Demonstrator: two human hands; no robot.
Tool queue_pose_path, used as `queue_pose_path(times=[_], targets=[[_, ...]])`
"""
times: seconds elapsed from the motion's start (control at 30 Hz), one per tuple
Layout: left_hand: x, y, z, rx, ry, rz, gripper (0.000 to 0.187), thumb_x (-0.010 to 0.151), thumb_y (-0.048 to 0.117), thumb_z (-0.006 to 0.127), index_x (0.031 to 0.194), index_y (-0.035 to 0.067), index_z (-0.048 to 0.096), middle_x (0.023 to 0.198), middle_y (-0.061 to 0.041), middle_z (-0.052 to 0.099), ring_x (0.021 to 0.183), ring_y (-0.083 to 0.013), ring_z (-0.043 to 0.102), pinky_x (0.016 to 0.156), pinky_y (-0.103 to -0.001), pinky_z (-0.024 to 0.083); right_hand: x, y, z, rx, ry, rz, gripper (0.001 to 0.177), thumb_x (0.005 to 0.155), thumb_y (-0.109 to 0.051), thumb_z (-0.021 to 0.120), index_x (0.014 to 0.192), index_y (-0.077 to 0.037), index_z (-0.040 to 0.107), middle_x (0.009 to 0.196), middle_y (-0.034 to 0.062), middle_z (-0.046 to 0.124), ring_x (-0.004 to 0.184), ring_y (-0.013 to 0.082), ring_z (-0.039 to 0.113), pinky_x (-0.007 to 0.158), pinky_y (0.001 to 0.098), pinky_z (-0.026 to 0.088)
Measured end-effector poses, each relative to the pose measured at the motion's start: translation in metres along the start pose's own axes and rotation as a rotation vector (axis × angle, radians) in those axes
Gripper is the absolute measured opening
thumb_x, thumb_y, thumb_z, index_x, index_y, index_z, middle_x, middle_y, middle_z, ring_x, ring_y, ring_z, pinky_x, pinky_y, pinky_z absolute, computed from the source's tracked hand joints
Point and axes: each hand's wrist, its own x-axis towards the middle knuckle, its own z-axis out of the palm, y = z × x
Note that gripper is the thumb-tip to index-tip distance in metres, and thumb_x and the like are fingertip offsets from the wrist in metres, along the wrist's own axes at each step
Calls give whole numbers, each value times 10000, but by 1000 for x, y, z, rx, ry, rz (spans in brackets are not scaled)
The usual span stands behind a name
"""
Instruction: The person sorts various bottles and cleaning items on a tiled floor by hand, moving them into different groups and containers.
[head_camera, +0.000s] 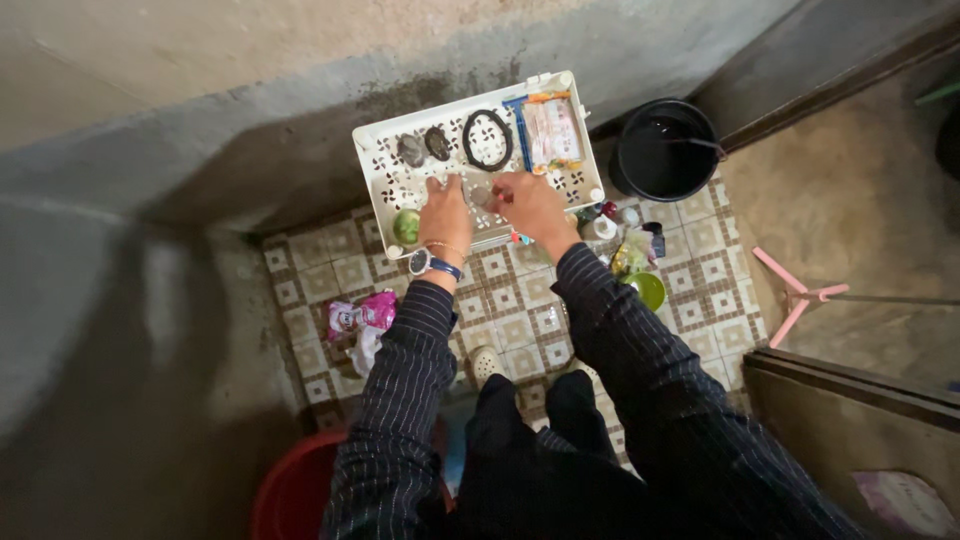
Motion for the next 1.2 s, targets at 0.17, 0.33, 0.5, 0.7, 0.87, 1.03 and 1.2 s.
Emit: queue_pose_path(times=[0.17, 0.33, 0.5, 0.7, 0.87, 1.03, 1.2], targets=[[-4, 0, 5, -10, 2, 96, 241, 932, 89, 533, 1106, 142, 692, 1184, -171, 571, 868, -402, 687, 723, -494, 566, 3, 2, 21, -75, 104, -99, 161, 801, -84, 730, 961, -76, 730, 958, 177, 718, 910, 396, 686, 781, 480, 544], [-4, 0, 6, -17, -7, 85, 242, 917, 72, 562, 1119, 130, 683, 1205, -169, 559, 864, -410, 679, 720, -508, 558, 8, 15, 25, -86, 75, -143, 180, 769, -14, 696, 931, -80, 739, 933, 186, 706, 888, 375, 696, 799, 461, 555], [-6, 4, -3, -66, 15, 95, 361, 820, 5, 633, 1168, 98, 666, 1205, -178, 559, 868, -433, 664, 700, -535, 538, 6, 12, 10, 22, 57, -215, 173, 779, -43, 729, 952, -36, 713, 876, 168, 699, 837, 345, 699, 770, 433, 565], [-29, 29, -30, -305, 126, 294, 239, 839, -11, 690, 1072, 40, 688, 1009, -167, 676, 872, -394, 681, 733, -478, 560, -25, 11, -28, 162, 62, -172, 95, 826, 33, 653, 905, -13, 677, 770, 116, 650, 677, 228, 626, 627, 352, 489], [-72, 65, -31, -609, -73, 307, 40, 880, 29, 720, 890, 29, 681, 851, -132, 701, 719, -254, 703, 660, -356, 558, -83, 30, -75, 310, 52, -43, 229, 930, -77, 730, 833, -29, 528, 702, 84, 520, 664, 111, 462, 586, 308, 427], [-105, 87, 24, -654, -235, 267, 103, 860, 99, 765, 843, 38, 684, 792, -108, 709, 677, -234, 705, 634, -337, 554, -126, 92, -96, 123, 109, 120, 496, 915, -206, 814, 718, -38, 390, 616, 80, 414, 604, 122, 449, 515, 344, 381], [-123, 73, 147, -610, -355, 177, 188, 851, 196, 804, 847, 37, 703, 776, -125, 735, 679, -273, 709, 633, -364, 552, -153, 211, -52, 59, 182, 151, 531, 919, -272, 784, 670, -32, 380, 607, 70, 385, 577, 154, 372, 499, 358, 359]])
